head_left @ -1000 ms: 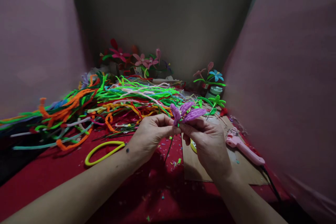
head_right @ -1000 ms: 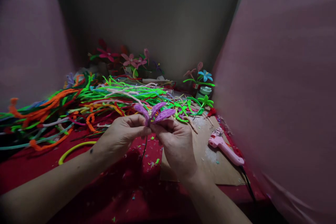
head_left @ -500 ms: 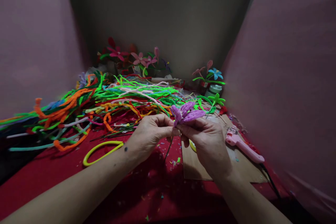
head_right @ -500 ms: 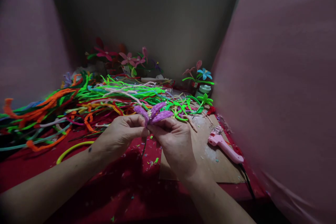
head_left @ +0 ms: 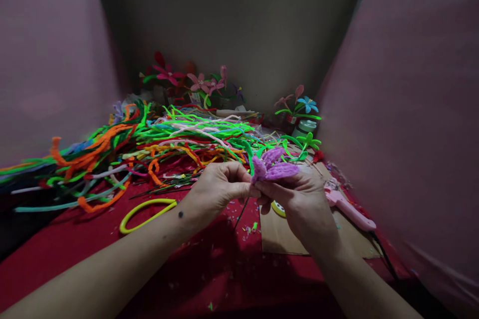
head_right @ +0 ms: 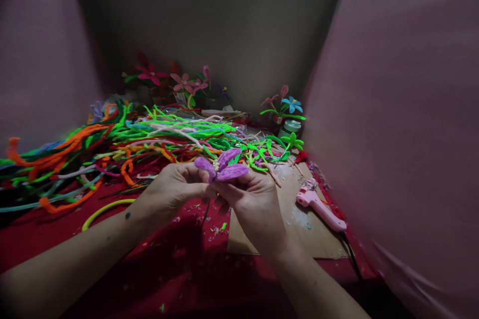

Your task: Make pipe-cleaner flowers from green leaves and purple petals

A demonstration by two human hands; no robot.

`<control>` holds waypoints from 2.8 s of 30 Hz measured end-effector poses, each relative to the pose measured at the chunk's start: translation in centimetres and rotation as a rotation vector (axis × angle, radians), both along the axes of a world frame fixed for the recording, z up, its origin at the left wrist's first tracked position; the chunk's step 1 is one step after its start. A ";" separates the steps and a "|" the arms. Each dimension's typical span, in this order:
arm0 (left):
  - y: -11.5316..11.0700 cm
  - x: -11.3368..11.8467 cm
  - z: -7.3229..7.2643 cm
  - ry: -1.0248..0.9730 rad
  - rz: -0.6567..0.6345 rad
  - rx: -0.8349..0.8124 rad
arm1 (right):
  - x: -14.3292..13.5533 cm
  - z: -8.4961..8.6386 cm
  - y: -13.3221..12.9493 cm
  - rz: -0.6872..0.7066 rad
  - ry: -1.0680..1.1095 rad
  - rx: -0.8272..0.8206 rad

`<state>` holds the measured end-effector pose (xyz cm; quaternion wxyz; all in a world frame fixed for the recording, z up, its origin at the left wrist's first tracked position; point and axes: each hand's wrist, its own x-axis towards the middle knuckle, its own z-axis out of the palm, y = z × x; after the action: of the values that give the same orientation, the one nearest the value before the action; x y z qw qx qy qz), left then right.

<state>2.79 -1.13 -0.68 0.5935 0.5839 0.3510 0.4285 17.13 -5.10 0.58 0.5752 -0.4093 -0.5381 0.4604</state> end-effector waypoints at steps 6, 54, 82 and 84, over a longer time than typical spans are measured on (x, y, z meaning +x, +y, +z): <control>-0.2 0.0 0.4 0.044 0.019 0.032 | 0.1 0.1 0.4 0.022 -0.007 -0.033; -0.8 -0.1 1.1 0.160 0.023 0.040 | -1.1 -2.1 2.0 0.096 0.345 -0.090; -0.2 -0.5 1.1 0.027 0.215 0.230 | -1.5 -1.4 2.7 0.013 0.387 -0.143; -0.8 -0.2 1.0 0.065 0.343 0.337 | -1.8 -1.7 2.8 -0.017 0.401 -0.132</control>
<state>2.60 -1.91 0.29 0.3948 0.6200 0.3874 0.5565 15.37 -2.35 -1.09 0.6467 -0.3506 -0.3781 0.5620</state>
